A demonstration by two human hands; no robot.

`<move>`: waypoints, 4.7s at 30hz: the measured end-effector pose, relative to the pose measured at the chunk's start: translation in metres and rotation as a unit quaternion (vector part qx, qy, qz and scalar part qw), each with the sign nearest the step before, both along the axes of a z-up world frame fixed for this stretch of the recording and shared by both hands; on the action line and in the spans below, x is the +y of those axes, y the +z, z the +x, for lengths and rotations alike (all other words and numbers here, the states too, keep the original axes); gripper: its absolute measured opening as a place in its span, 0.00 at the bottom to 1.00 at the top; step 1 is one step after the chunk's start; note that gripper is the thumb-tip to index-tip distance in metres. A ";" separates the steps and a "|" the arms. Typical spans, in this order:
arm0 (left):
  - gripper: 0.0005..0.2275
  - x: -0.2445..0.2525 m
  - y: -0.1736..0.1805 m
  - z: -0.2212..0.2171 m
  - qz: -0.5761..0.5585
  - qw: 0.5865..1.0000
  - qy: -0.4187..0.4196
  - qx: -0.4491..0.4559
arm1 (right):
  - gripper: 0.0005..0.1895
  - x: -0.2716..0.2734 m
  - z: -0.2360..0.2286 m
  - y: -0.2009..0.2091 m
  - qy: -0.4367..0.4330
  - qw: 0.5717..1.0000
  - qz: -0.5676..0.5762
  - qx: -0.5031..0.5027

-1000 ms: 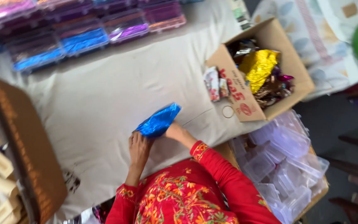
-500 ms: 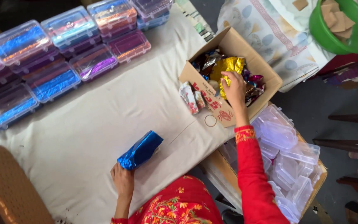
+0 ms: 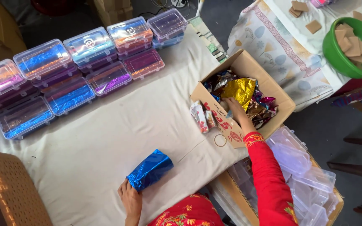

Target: The person wraps a small wooden piece in blue foil, then uses a patterned cloth to wipe and clean two wooden parts taken from a basket. The person handles the parts one at a time, wiping each surface thoroughly before placing them on the table.

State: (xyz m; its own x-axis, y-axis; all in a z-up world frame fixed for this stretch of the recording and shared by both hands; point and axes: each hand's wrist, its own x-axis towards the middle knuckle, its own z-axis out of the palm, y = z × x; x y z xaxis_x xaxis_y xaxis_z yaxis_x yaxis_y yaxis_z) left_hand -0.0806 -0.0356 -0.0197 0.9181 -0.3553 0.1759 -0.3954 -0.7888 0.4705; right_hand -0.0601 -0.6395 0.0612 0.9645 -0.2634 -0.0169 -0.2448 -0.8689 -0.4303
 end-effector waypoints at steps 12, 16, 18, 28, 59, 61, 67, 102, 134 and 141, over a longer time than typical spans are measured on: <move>0.24 0.000 0.001 -0.001 -0.002 1.000 -0.004 -0.004 | 0.40 0.033 -0.009 0.044 -0.182 0.960 -0.097 -0.187; 0.23 0.002 0.001 -0.001 -0.005 1.000 -0.005 -0.004 | 0.41 0.005 -0.013 0.027 -0.292 0.928 -0.111 -0.203; 0.23 0.000 0.006 -0.001 -0.011 1.000 -0.006 0.001 | 0.43 -0.025 -0.022 -0.009 -0.332 0.937 -0.100 -0.036; 0.18 -0.002 -0.003 -0.001 -0.014 1.000 0.013 -0.008 | 0.22 -0.040 -0.034 -0.021 -0.287 0.947 -0.131 -0.054; 0.23 -0.023 0.050 0.004 -0.115 0.992 0.028 -0.037 | 0.27 0.401 -0.008 0.043 0.281 0.956 0.069 -0.046; 0.24 -0.022 0.054 0.009 -0.140 0.990 0.024 -0.026 | 0.29 0.403 -0.009 0.036 0.287 0.953 0.081 -0.056; 0.24 -0.005 0.049 0.014 -0.124 0.990 -0.003 0.071 | 0.35 0.395 -0.009 0.021 0.308 0.949 0.028 -0.060; 0.12 0.030 0.033 0.039 -0.128 0.983 0.061 0.112 | 0.22 0.357 0.011 -0.040 0.166 0.975 0.145 0.020; 0.23 0.033 0.026 0.026 -0.149 0.985 0.042 0.081 | 0.30 0.345 0.011 -0.050 0.184 0.969 0.162 0.038; 0.26 0.024 0.050 0.025 -0.126 0.990 0.033 0.046 | 0.29 0.346 0.008 -0.052 0.195 0.968 0.157 0.018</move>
State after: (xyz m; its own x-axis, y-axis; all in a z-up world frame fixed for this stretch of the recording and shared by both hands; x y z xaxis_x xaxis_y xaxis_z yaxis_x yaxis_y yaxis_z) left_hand -0.0559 -0.0113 0.0303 0.9542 -0.2489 0.1657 -0.2928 -0.6649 0.6872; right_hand -0.0520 -0.2937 0.0095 0.9868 0.1447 -0.0724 0.0563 -0.7265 -0.6848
